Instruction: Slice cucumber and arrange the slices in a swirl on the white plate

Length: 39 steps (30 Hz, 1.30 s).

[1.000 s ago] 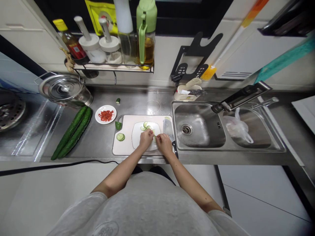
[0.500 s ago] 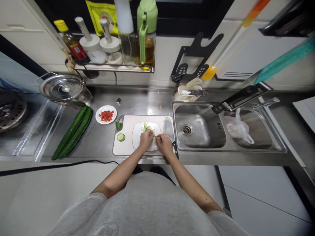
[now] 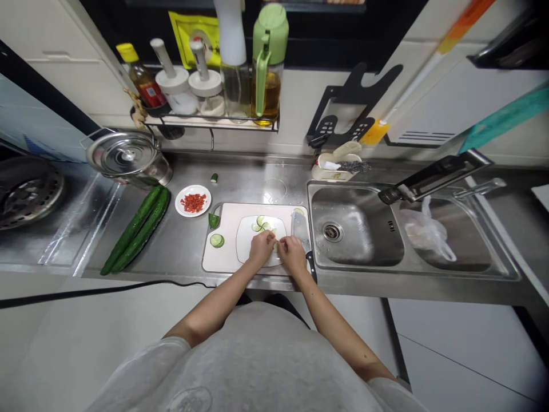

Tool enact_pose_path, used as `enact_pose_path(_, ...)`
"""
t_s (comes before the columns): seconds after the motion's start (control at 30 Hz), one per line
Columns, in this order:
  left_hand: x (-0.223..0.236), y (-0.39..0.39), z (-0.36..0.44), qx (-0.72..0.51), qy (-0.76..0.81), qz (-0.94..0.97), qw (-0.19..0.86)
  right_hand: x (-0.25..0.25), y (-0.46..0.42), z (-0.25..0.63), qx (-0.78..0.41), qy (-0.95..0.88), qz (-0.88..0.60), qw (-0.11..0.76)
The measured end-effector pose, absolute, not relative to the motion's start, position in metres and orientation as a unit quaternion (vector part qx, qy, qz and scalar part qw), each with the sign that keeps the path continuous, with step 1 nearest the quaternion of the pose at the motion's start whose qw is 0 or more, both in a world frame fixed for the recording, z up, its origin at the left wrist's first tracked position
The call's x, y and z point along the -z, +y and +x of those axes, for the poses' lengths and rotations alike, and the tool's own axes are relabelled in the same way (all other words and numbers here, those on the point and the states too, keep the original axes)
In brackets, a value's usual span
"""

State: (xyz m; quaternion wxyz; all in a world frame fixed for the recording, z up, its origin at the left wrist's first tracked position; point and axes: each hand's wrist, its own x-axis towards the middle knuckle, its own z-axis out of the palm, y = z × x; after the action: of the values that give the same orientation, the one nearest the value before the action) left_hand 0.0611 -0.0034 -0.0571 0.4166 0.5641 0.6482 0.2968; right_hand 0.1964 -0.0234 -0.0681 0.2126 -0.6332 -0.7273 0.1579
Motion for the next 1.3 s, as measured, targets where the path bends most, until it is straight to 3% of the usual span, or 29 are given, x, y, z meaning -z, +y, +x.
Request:
enact_pose_path(0.67,0.064,0.000,0.061,-0.296,0.651,0.558,0.421,0.068,-0.025,0.196,-0.150,-0.726,-0.643,0.194)
enact_pose_path(1.07,0.038,-0.018,0.027,-0.381,0.654,0.455,0.469,0.061,-0.023,0.195,-0.153,-0.719,-0.641,0.218)
enact_pose_path(1.3,0.043,-0.032,-0.072,-0.421,0.769,0.386,0.288,0.048,-0.027,0.204,-0.149,-0.707,-0.623,0.299)
